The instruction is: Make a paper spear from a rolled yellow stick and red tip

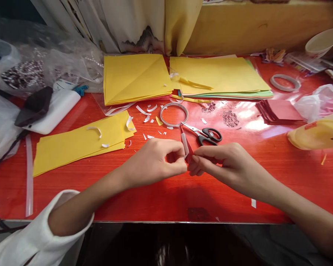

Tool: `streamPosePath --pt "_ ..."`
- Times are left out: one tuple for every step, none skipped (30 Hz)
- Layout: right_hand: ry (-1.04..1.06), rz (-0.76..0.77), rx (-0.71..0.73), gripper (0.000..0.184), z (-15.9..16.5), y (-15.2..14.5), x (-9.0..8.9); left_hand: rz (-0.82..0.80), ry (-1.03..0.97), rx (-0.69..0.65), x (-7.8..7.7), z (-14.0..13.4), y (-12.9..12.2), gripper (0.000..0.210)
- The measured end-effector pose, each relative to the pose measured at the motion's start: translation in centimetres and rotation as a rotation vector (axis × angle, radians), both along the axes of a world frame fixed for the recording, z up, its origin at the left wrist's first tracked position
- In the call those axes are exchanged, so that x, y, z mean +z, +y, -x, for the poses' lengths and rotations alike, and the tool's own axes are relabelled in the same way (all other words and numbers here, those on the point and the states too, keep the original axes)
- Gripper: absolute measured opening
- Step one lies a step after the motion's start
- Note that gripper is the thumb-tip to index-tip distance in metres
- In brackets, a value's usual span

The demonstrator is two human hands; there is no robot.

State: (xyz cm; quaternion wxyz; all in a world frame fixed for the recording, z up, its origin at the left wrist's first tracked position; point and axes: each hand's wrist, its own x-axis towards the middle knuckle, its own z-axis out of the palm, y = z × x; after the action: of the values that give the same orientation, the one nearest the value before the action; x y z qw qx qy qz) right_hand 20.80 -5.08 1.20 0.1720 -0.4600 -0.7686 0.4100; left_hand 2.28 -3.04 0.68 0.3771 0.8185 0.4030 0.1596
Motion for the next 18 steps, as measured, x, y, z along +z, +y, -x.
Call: streamPosePath --pt "0.025 0.039 -0.001 0.022 -0.1 0.0 0.2 0.046 -0.006 0.001 0.2 0.1 0.1 0.011" --pt "0.053 0.082 -0.001 0.022 -0.1 0.1 0.3 0.089 -0.013 0.004 0.4 0.3 0.2 0.012" --pt "0.085 0.127 -0.001 0.022 -0.2 0.1 0.4 0.123 -0.019 0.009 0.5 0.5 0.4 0.012" --pt "0.117 0.170 -0.002 0.022 -0.2 0.2 0.5 0.140 -0.019 0.015 0.7 0.6 0.5 0.013" --pt "0.146 0.207 -0.005 0.022 -0.3 0.3 0.5 0.134 -0.011 0.022 0.8 0.8 0.6 0.013" --pt "0.171 0.235 -0.007 0.021 -0.3 0.4 0.5 0.107 0.007 0.033 0.9 1.0 0.7 0.013" --pt "0.189 0.256 -0.009 0.020 -0.3 0.5 0.4 0.065 0.035 0.041 1.0 1.1 0.9 0.013" --pt "0.204 0.274 -0.009 0.020 -0.3 0.5 0.3 0.015 0.072 0.047 1.0 1.3 1.0 0.013" --pt "0.217 0.292 -0.007 0.020 -0.4 0.6 0.2 -0.038 0.114 0.053 1.0 1.4 1.1 0.013" --pt "0.230 0.309 -0.004 0.021 -0.4 0.7 0.1 -0.098 0.156 0.060 0.9 1.5 1.2 0.013" --pt "0.240 0.326 0.000 0.021 -0.4 0.8 0.0 -0.161 0.195 0.067 0.9 1.7 1.4 0.014" --pt "0.249 0.340 0.001 0.021 -0.5 0.8 -0.1 -0.228 0.231 0.071 0.8 1.8 1.5 0.014" --pt "0.254 0.352 0.001 0.021 -0.5 0.9 -0.2 -0.296 0.265 0.077 0.6 2.0 1.7 0.014" --pt "0.258 0.361 0.000 0.021 -0.5 1.0 -0.3 -0.363 0.296 0.089 0.5 2.1 1.8 0.013" --pt "0.258 0.368 -0.002 0.021 -0.6 1.0 -0.3 -0.420 0.327 0.106 0.4 2.3 2.0 0.013" --pt "0.257 0.373 -0.005 0.021 -0.6 1.1 -0.4 -0.470 0.359 0.131 0.3 2.4 2.2 0.012" --pt "0.255 0.377 -0.007 0.022 -0.6 1.2 -0.4 -0.515 0.393 0.164 0.2 2.6 2.3 0.011" --pt "0.253 0.380 -0.008 0.022 -0.6 1.2 -0.4 -0.562 0.427 0.207 0.1 2.8 2.5 0.010"
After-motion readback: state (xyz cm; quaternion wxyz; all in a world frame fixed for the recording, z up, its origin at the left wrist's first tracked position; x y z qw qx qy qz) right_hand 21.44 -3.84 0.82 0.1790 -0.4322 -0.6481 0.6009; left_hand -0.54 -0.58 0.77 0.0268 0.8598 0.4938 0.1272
